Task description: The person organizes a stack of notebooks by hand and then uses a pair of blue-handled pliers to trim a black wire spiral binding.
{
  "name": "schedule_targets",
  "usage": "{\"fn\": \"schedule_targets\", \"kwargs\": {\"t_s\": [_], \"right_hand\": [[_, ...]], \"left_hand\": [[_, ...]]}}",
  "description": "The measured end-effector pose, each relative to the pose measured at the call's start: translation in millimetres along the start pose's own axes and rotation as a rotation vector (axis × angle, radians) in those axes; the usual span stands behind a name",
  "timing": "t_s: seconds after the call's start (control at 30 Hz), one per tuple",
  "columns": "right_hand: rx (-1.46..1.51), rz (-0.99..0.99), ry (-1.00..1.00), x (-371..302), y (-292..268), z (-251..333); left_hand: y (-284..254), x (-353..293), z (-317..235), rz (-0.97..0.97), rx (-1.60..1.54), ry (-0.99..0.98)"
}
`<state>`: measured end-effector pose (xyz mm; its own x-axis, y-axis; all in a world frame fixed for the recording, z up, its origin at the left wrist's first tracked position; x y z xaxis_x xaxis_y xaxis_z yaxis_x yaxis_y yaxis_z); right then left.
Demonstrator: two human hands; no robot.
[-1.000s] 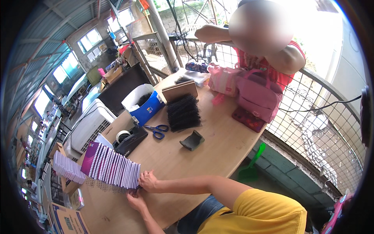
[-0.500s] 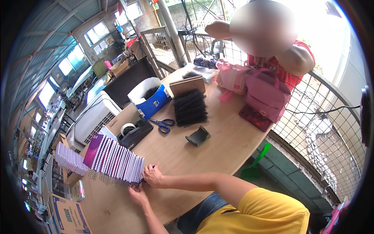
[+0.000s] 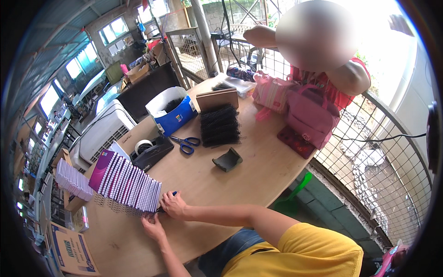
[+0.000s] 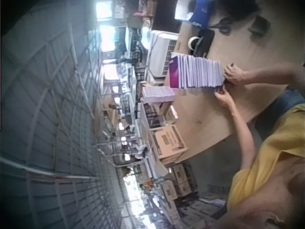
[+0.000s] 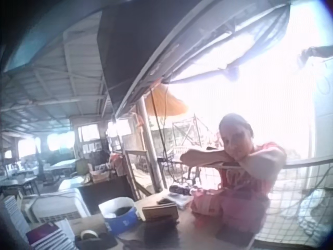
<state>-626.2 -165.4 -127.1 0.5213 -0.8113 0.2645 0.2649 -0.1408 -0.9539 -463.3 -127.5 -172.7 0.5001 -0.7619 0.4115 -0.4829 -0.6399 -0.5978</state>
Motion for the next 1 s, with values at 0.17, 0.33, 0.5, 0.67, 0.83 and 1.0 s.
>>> {"fn": "schedule_targets", "kwargs": {"t_s": [0.17, 0.33, 0.5, 0.67, 0.83, 1.0], "right_hand": [[-0.007, 0.145, 0.010, 0.7, 0.1, -4.8], [0.019, 0.060, 0.004, -0.9, -2.4, -8.1], [0.010, 0.020, 0.022, -2.2, -3.0, -10.4], [0.051, 0.032, 0.009, -1.5, -3.3, -3.6], [0.037, 0.030, 0.006, 3.9, -2.7, 0.7], [-0.007, 0.052, 0.028, 7.5, -6.7, 5.8]], "left_hand": [[-0.2, -1.4, -4.2, 0.011, -0.044, -0.045], [-8.8, -4.4, -9.5, -0.012, 0.201, 0.045], [-5.3, -1.1, -14.7, 0.063, -0.216, -0.070], [-9.1, -0.6, -15.0, -0.024, -0.017, 0.023], [-10.1, 0.9, -13.5, -0.002, 0.116, 0.006], [-9.3, 1.8, -14.2, -0.015, 0.079, 0.024]]}}
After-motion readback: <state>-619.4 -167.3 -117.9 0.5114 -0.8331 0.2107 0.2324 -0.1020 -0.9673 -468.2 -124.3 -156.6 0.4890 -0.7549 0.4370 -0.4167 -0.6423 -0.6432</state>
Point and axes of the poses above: each hand's wrist, its own x-axis towards the middle knuckle, its own y-axis out of the palm, z = x × y, the point moved 1 cm from there along x, towards the middle knuckle, and after that the axes turned 2 degrees about -y, right-handed, at the moved point
